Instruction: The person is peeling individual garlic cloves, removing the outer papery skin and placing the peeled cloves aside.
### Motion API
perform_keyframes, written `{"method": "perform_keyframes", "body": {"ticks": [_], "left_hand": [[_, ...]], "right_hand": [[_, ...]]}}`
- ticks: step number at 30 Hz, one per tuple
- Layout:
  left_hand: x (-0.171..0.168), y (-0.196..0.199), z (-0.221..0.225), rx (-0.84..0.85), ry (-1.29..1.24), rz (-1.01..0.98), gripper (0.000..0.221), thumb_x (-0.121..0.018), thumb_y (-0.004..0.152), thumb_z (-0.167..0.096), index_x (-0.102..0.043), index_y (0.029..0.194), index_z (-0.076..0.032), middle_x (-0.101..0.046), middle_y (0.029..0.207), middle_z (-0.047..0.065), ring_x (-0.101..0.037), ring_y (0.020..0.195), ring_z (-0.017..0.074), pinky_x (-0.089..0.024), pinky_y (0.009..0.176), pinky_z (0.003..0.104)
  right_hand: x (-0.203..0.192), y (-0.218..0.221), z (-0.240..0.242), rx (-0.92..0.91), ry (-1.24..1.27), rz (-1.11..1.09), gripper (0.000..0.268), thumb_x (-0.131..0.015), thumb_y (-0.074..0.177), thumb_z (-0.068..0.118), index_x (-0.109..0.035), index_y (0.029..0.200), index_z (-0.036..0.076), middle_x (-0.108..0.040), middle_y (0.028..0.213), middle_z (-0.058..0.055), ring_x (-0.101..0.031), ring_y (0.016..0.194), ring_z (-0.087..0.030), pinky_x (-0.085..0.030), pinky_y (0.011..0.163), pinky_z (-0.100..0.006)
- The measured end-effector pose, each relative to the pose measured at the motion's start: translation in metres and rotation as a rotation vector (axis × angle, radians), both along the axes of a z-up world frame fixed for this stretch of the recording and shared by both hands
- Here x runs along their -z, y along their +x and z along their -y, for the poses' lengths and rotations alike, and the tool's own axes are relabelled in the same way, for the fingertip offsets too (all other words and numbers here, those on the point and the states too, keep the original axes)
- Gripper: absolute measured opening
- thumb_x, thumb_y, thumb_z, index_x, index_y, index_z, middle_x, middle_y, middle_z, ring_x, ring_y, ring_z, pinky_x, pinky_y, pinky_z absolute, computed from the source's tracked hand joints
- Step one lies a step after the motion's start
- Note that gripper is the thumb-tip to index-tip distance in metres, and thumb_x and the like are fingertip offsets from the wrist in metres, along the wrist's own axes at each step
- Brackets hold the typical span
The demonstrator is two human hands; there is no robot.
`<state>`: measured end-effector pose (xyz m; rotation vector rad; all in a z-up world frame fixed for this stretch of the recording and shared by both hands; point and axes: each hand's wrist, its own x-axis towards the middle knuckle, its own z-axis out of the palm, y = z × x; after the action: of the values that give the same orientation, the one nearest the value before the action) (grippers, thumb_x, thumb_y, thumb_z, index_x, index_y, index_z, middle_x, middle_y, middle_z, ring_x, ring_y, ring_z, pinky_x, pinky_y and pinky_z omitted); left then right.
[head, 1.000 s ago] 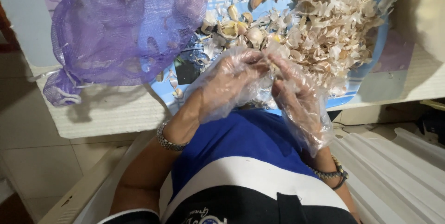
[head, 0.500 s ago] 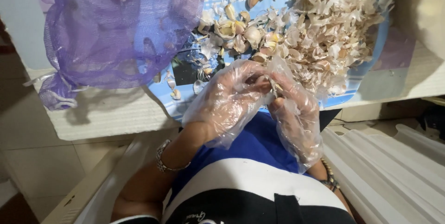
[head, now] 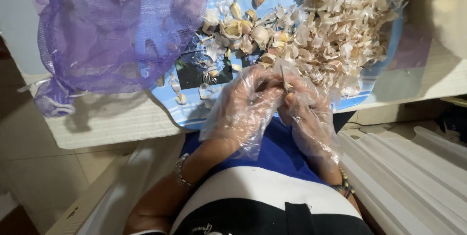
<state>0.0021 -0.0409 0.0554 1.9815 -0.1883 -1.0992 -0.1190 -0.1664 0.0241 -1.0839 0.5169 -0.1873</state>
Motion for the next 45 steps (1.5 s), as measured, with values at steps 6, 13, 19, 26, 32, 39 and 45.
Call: {"method": "perform_keyframes", "body": {"ticks": [6, 13, 19, 26, 32, 39, 45], "left_hand": [[0.071, -0.009, -0.05, -0.101, -1.349, -0.416, 0.042, -0.026, 0.122, -0.021, -0.037, 0.163, -0.022, -0.026, 0.171, 0.021, -0.028, 0.162, 0.0399, -0.025, 0.139, 0.061], [0.075, 0.002, -0.035, -0.019, -1.488, -0.519, 0.06, -0.06, 0.105, -0.038, -0.038, 0.158, -0.019, -0.032, 0.161, 0.019, -0.038, 0.148, 0.0414, -0.031, 0.131, 0.062], [0.058, 0.004, -0.023, -0.168, -1.217, -0.53, 0.046, -0.067, 0.096, -0.017, -0.051, 0.14, -0.011, -0.05, 0.139, 0.017, -0.053, 0.129, 0.034, -0.044, 0.117, 0.051], [0.047, 0.003, -0.006, -0.347, -0.874, -0.54, 0.033, -0.074, 0.086, 0.009, -0.066, 0.117, 0.0, -0.072, 0.113, 0.016, -0.071, 0.105, 0.0259, -0.06, 0.099, 0.038], [0.073, 0.004, -0.004, -0.235, -0.734, -0.49, 0.038, -0.075, 0.081, 0.011, -0.066, 0.116, 0.002, -0.071, 0.116, 0.017, -0.069, 0.108, 0.0276, -0.061, 0.099, 0.039], [0.043, 0.02, -0.014, -0.124, -0.643, -0.544, 0.034, -0.077, 0.084, 0.002, -0.07, 0.117, -0.002, -0.065, 0.132, 0.021, -0.069, 0.112, 0.0313, -0.061, 0.1, 0.038], [0.02, 0.021, -0.011, -0.183, -0.676, -0.638, 0.036, -0.076, 0.087, -0.007, -0.069, 0.122, -0.001, -0.048, 0.153, 0.023, -0.063, 0.12, 0.0325, -0.063, 0.098, 0.04]], "right_hand": [[-0.004, -0.01, 0.016, -0.09, 0.053, -0.011, 0.014, -0.066, 0.099, 0.016, -0.07, 0.091, 0.006, -0.065, 0.129, -0.021, -0.042, 0.061, -0.009, -0.034, 0.052, -0.021], [0.004, -0.013, 0.009, -0.019, 0.129, -0.012, 0.01, -0.06, 0.096, 0.004, -0.068, 0.096, -0.003, -0.035, 0.051, -0.002, -0.031, 0.04, -0.007, -0.028, 0.033, -0.017], [0.012, -0.024, 0.01, 0.007, 0.096, -0.06, 0.025, -0.059, 0.095, 0.006, -0.068, 0.114, -0.007, -0.03, 0.053, -0.002, -0.031, 0.039, -0.007, -0.027, 0.034, -0.016], [-0.011, -0.008, 0.005, 0.055, 0.061, -0.163, 0.013, -0.059, 0.1, 0.004, -0.066, 0.091, -0.002, -0.041, 0.053, -0.003, -0.039, 0.042, -0.008, -0.03, 0.034, -0.017], [0.002, -0.015, 0.003, 0.061, -0.002, -0.148, 0.01, -0.061, 0.096, 0.001, -0.067, 0.098, -0.007, -0.037, 0.049, -0.005, -0.033, 0.039, -0.008, -0.027, 0.034, -0.018], [-0.02, -0.009, 0.021, 0.135, 0.047, -0.132, 0.016, -0.057, 0.102, 0.011, -0.066, 0.11, 0.0, -0.037, 0.053, -0.002, -0.034, 0.038, -0.008, -0.027, 0.033, -0.017], [-0.025, -0.01, 0.022, -0.115, -0.296, -0.131, 0.041, -0.048, 0.103, 0.009, -0.053, 0.142, 0.0, -0.047, 0.06, 0.002, -0.042, 0.048, -0.003, -0.039, 0.042, -0.015]]}}
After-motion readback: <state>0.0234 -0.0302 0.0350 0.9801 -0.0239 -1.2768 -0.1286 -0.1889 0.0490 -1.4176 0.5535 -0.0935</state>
